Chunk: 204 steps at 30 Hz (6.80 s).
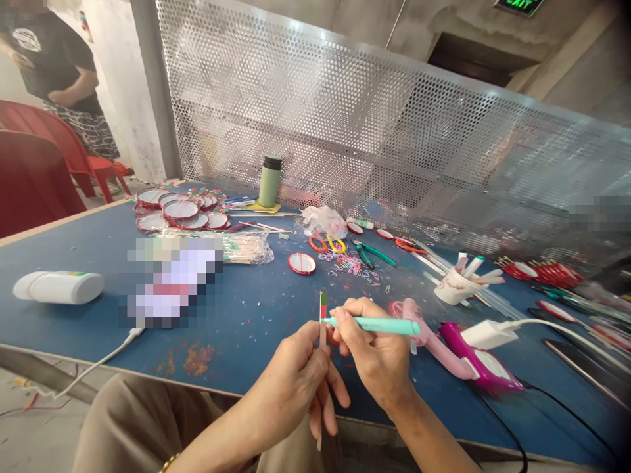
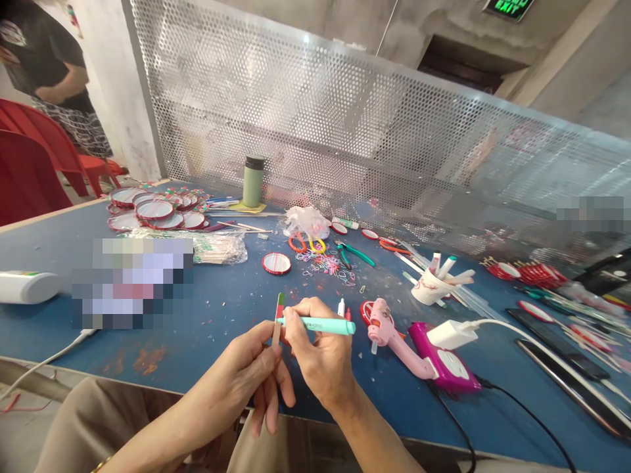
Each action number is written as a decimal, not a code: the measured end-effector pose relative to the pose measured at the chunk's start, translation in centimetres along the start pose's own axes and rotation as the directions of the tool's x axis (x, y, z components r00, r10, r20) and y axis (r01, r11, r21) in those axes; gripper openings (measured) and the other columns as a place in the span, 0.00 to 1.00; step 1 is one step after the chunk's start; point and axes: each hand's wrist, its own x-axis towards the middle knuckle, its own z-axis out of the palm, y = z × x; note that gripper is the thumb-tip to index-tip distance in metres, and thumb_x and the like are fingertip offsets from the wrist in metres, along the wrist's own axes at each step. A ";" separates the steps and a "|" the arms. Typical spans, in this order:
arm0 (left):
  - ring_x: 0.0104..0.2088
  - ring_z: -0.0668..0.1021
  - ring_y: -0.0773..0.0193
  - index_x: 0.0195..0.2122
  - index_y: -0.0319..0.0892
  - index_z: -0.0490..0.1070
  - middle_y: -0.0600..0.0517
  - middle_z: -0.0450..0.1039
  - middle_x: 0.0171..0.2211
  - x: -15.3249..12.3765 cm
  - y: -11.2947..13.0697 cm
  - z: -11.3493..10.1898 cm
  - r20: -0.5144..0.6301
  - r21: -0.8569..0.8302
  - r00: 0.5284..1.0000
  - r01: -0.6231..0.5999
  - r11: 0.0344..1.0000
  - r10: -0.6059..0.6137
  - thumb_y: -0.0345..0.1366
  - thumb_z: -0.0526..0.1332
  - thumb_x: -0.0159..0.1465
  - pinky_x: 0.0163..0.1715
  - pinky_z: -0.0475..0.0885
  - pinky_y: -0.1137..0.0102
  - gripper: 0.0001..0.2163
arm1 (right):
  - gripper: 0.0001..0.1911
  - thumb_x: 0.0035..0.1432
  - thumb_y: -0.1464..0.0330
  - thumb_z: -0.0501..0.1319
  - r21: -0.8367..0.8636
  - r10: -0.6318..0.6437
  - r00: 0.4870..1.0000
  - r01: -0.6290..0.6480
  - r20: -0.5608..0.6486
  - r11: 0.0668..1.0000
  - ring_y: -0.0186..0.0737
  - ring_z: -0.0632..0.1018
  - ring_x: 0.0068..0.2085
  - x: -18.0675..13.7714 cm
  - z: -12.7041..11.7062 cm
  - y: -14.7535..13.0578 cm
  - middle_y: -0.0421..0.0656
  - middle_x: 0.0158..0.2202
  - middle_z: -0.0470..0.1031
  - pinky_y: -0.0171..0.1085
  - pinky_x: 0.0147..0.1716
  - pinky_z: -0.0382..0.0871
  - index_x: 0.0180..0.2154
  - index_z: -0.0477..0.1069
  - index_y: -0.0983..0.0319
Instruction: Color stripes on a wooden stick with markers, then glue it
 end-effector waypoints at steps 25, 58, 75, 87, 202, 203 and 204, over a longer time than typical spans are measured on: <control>0.15 0.73 0.72 0.44 0.42 0.59 0.53 0.74 0.26 -0.1 0.0 0.0 0.010 -0.005 1.000 0.001 1.000 -0.001 0.49 0.49 0.73 0.12 0.65 0.81 0.14 | 0.14 0.68 0.65 0.59 0.018 0.034 0.999 -0.034 -0.001 0.999 0.30 0.69 0.19 -0.1 -0.1 0.3 0.35 0.19 0.68 0.31 0.20 0.65 0.27 0.69 0.60; 0.15 0.73 0.72 0.40 0.43 0.58 0.54 0.74 0.26 -0.2 -0.3 -0.2 0.015 0.006 1.000 0.004 1.000 -0.004 0.48 0.48 0.74 0.13 0.66 0.81 0.13 | 0.16 0.67 0.63 0.60 0.045 0.050 0.999 -0.049 -0.014 0.998 0.31 0.69 0.19 -0.3 -0.1 0.5 0.34 0.16 0.66 0.31 0.20 0.66 0.26 0.68 0.60; 0.15 0.73 0.73 0.40 0.43 0.58 0.55 0.73 0.25 -0.1 -0.2 -0.2 0.017 0.015 1.000 0.010 1.000 -0.010 0.47 0.47 0.74 0.13 0.66 0.81 0.12 | 0.17 0.67 0.62 0.60 0.040 0.056 0.998 -0.056 -0.013 0.998 0.30 0.69 0.19 -0.2 -0.1 0.4 0.35 0.17 0.67 0.32 0.21 0.67 0.25 0.68 0.60; 0.15 0.72 0.71 0.40 0.44 0.58 0.55 0.72 0.24 -0.3 0.0 -0.1 0.012 0.015 1.000 0.016 1.000 -0.016 0.49 0.48 0.73 0.12 0.65 0.80 0.14 | 0.15 0.67 0.63 0.60 0.084 0.080 0.997 -0.078 -0.018 0.993 0.30 0.69 0.19 -0.4 0.0 0.7 0.35 0.18 0.69 0.31 0.21 0.69 0.27 0.69 0.60; 0.12 0.67 0.74 0.42 0.45 0.54 0.57 0.71 0.21 0.2 0.2 0.0 0.039 0.039 0.991 0.129 0.991 -0.130 0.55 0.48 0.71 0.11 0.61 0.81 0.17 | 0.17 0.69 0.64 0.57 0.057 0.051 0.999 -0.050 -0.017 0.997 0.31 0.68 0.21 -0.5 -0.3 0.5 0.34 0.18 0.65 0.34 0.26 0.71 0.26 0.66 0.60; 0.12 0.67 0.74 0.42 0.45 0.54 0.57 0.71 0.21 0.2 0.3 0.0 0.038 0.033 0.990 0.133 0.991 -0.134 0.55 0.48 0.71 0.11 0.61 0.82 0.17 | 0.17 0.69 0.65 0.57 0.059 0.048 0.999 -0.046 -0.018 0.997 0.31 0.68 0.21 -0.4 -0.3 0.4 0.34 0.18 0.65 0.33 0.26 0.71 0.26 0.66 0.60; 0.12 0.67 0.74 0.41 0.45 0.54 0.57 0.71 0.21 0.2 0.3 0.0 0.039 0.027 0.990 0.135 0.990 -0.136 0.54 0.48 0.71 0.11 0.61 0.82 0.17 | 0.16 0.69 0.65 0.57 0.059 0.043 0.999 -0.041 -0.019 0.997 0.31 0.68 0.21 -0.4 -0.3 0.4 0.34 0.18 0.65 0.33 0.26 0.70 0.26 0.66 0.60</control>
